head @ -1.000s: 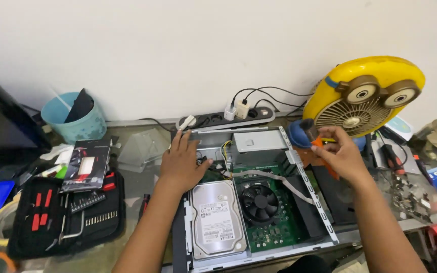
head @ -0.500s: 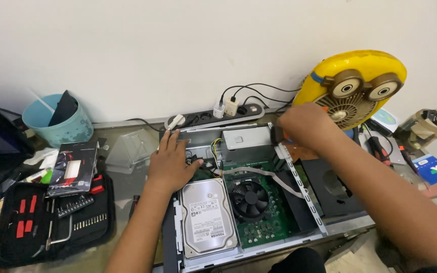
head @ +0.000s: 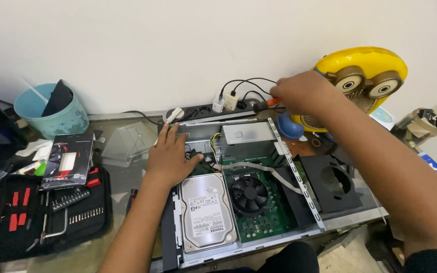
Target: The person is performing maintenance on a desktop computer, including unscrewing internal components, cleaning parts with a brush, and reassembling the CPU fan shroud.
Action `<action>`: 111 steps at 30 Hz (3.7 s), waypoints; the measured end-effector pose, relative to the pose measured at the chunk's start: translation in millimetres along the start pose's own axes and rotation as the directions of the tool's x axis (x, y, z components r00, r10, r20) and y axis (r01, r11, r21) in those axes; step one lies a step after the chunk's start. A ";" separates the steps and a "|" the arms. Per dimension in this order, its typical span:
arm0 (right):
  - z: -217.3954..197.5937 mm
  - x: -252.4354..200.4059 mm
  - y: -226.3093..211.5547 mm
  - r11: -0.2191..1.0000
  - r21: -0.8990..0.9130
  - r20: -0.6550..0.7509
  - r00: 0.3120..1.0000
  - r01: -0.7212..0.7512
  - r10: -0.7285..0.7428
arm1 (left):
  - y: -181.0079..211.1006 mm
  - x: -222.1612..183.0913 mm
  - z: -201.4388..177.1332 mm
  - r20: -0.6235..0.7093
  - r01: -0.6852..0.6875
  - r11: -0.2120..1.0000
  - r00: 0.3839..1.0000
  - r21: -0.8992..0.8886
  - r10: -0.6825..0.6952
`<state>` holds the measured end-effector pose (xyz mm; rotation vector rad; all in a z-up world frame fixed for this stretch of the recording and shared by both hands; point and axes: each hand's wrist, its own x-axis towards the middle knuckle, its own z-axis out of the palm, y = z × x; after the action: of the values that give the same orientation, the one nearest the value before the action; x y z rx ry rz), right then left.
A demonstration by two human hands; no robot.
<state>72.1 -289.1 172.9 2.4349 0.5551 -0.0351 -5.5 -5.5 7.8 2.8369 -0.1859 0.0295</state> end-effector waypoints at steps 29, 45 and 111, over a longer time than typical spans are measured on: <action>138.9 12.7 8.8 0.988 0.143 -0.537 0.833 -0.065 0.133 | 3.7 -3.6 -0.9 0.003 -0.011 0.996 1.000 0.091 0.010; 73.6 93.4 17.4 0.979 -0.151 -0.153 0.975 0.137 -0.160 | 5.7 -0.8 -4.0 -0.001 0.026 0.997 1.000 0.068 -0.026; 183.7 28.8 -78.0 0.939 -0.323 -0.712 0.684 -0.120 -0.157 | 6.0 -4.7 -2.8 -0.035 0.012 0.997 0.999 0.074 -0.010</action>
<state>87.3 -331.1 -23.7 2.0110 0.8438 1.0017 -11.0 -9.9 12.0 2.9086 -0.1651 0.0843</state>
